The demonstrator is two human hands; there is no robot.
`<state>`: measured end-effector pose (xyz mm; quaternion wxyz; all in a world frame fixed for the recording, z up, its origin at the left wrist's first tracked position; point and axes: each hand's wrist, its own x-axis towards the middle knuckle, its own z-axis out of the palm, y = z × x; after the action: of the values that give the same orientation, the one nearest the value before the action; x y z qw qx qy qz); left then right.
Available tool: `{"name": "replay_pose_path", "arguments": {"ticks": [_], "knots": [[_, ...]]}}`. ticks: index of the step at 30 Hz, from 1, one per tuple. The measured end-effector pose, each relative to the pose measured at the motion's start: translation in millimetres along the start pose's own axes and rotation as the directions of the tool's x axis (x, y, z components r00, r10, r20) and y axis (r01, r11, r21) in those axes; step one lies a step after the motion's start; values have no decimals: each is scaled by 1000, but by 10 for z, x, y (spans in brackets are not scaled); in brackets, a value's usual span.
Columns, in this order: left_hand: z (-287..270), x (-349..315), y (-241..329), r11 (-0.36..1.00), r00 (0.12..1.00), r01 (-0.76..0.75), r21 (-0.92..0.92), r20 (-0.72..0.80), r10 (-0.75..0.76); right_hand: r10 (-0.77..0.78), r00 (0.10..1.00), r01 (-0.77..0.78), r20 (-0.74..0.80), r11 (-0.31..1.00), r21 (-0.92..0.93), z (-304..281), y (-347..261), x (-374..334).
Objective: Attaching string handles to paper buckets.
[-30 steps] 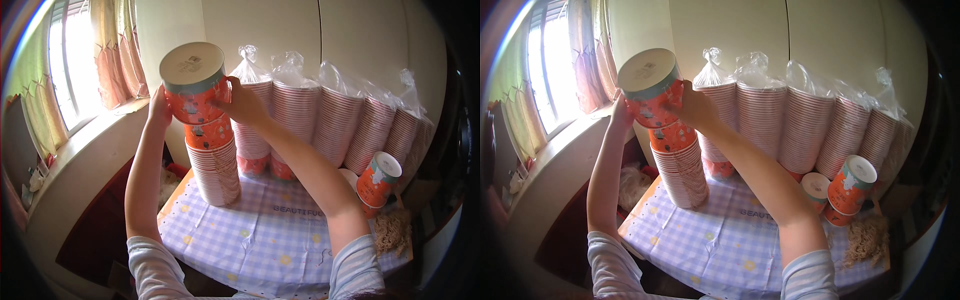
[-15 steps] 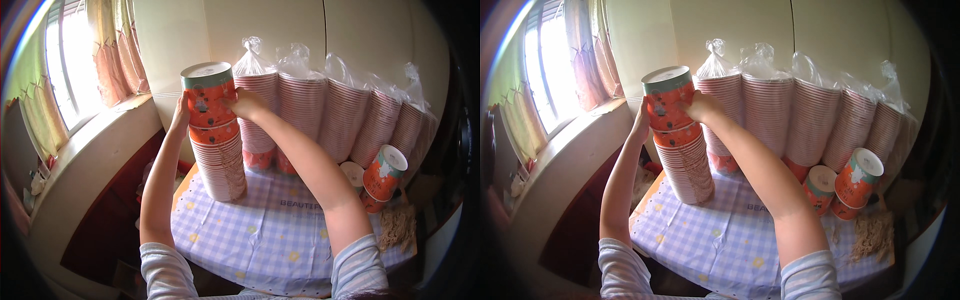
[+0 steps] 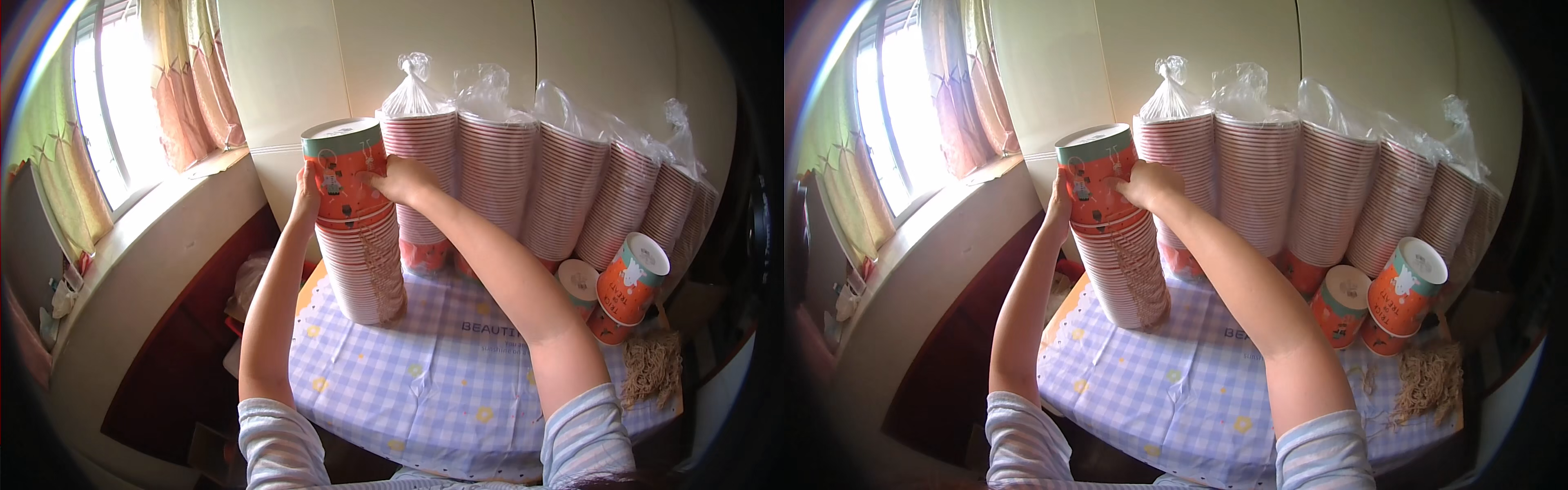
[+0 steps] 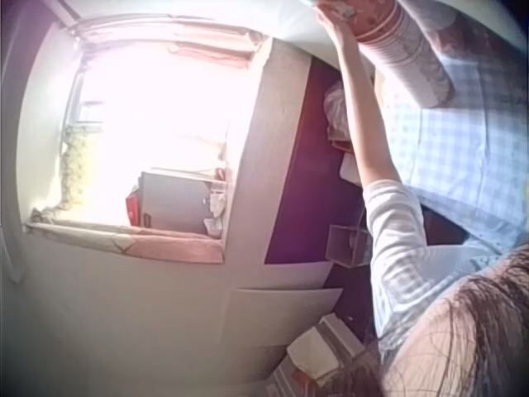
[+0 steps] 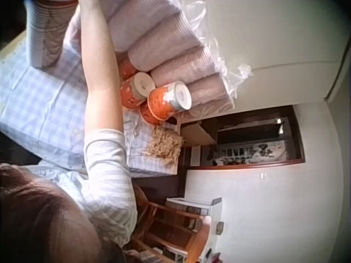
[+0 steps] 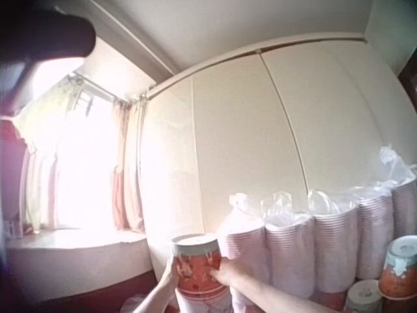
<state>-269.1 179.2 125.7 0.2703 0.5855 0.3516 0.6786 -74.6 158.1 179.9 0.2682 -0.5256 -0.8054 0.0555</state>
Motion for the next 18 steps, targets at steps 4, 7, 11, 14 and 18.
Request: {"name": "replay_pose_path", "arguments": {"ticks": [4,7,11,14,18], "knots": [[-14,-3,-41,999,999,-42,-12,31,43,35,999,-35,24,999,-19,19,-23,-68],[39,-10,-47,996,997,-72,-43,22,73,48,999,-48,2,998,-41,25,-10,-69],[-25,9,-112,999,999,-33,-35,-9,33,38,998,-37,42,999,-39,50,-15,-55],[-25,17,-137,999,999,-36,0,-12,36,29,997,-30,67,1000,8,118,93,-17],[-28,1,-137,999,997,37,27,68,-38,32,998,-31,57,999,-12,175,180,-1]]}}
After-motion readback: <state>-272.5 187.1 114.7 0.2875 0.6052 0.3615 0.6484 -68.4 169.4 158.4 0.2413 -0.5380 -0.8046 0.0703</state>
